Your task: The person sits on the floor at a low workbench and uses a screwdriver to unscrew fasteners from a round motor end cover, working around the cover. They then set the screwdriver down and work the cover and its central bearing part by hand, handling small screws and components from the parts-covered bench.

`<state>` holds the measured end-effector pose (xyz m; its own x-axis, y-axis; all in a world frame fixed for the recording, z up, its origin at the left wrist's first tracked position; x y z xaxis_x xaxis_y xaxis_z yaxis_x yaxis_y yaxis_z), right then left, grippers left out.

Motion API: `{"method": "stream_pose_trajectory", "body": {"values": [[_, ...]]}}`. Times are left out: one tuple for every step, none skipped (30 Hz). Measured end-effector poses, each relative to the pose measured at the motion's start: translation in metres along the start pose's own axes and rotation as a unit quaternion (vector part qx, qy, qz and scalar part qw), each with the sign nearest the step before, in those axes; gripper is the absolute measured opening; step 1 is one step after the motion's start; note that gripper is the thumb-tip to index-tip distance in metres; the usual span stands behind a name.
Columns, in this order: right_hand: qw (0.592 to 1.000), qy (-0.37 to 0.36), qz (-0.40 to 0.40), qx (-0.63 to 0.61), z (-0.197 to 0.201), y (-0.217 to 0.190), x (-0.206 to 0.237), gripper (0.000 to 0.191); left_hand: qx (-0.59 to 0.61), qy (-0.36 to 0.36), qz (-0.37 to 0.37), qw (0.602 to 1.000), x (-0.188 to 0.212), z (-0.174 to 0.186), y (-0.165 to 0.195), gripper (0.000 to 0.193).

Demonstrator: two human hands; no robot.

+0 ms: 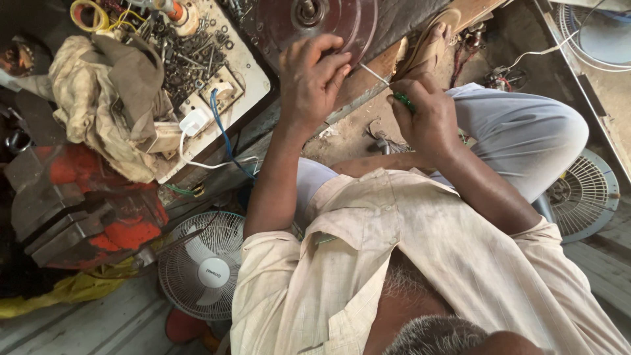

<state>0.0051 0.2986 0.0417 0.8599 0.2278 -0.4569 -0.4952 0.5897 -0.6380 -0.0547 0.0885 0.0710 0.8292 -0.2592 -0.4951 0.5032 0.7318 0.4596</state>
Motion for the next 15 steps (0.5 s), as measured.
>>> {"method": "stream_pose_trajectory", "body": {"values": [[1.0,0.008,0.013,0.017,0.0,-0.001,0.0,0.02,0.011,0.001,0.018,1.0,-0.001,-0.002,-0.002,0.017],[0.999,0.017,0.024,0.037,0.002,-0.002,0.0,0.02,0.025,0.0,0.033,0.999,-0.003,-0.006,-0.003,0.02],[0.999,0.018,0.02,0.037,0.002,-0.002,0.001,0.019,0.009,0.017,0.037,0.999,-0.005,-0.009,-0.002,0.023],[0.999,0.02,0.014,0.039,0.002,-0.001,0.001,0.019,-0.004,0.034,0.039,0.999,-0.006,-0.012,0.001,0.027],[0.999,0.024,0.009,0.043,0.004,-0.001,0.0,0.019,-0.015,0.051,0.04,0.998,-0.007,-0.013,0.004,0.031],[0.999,0.027,0.009,0.04,0.005,-0.001,0.0,0.019,-0.01,0.055,0.033,0.998,-0.008,-0.014,0.007,0.031],[0.999,0.03,0.011,0.036,0.005,-0.001,-0.001,0.02,-0.006,0.059,0.028,0.998,-0.009,-0.013,0.01,0.033],[0.999,0.031,0.014,0.03,0.006,-0.001,-0.002,0.02,-0.017,0.041,0.011,0.999,-0.009,-0.012,0.013,0.029],[0.999,0.03,0.004,0.027,0.006,0.0,-0.003,0.022,-0.031,0.024,-0.004,0.999,-0.008,-0.01,0.014,0.026],[0.999,0.028,-0.004,0.021,0.006,0.002,-0.003,0.024,-0.048,0.008,-0.018,0.999,-0.007,-0.007,0.015,0.024],[1.0,0.025,-0.009,0.013,0.006,0.003,-0.003,0.026,-0.034,-0.005,-0.021,0.999,-0.006,-0.004,0.013,0.022],[1.0,0.029,0.001,0.005,0.007,0.003,-0.003,0.027,-0.023,-0.018,-0.022,0.999,-0.004,-0.001,0.011,0.02],[0.999,0.03,0.014,-0.005,0.008,0.002,-0.003,0.029,-0.015,-0.031,-0.021,0.999,-0.003,0.0,0.009,0.018],[0.999,0.029,0.028,-0.018,0.007,0.001,-0.003,0.03,-0.001,-0.028,-0.003,1.0,-0.004,0.0,0.005,0.015],[0.999,0.024,0.029,-0.01,0.006,0.001,-0.003,0.027,0.011,-0.024,0.018,1.0,-0.004,-0.001,0.002,0.014]]}}
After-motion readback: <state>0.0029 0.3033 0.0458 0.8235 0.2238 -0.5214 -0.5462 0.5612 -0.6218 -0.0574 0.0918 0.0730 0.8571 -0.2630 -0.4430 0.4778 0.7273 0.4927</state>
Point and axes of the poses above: each hand's wrist, its own x-axis away from the middle knuckle, its own z-axis out of the back of the hand, y = z × x, the point moved 5 cm from there along -x, towards the middle knuckle, and after that the axes turned 8 degrees about z, right-handed, at the moved point
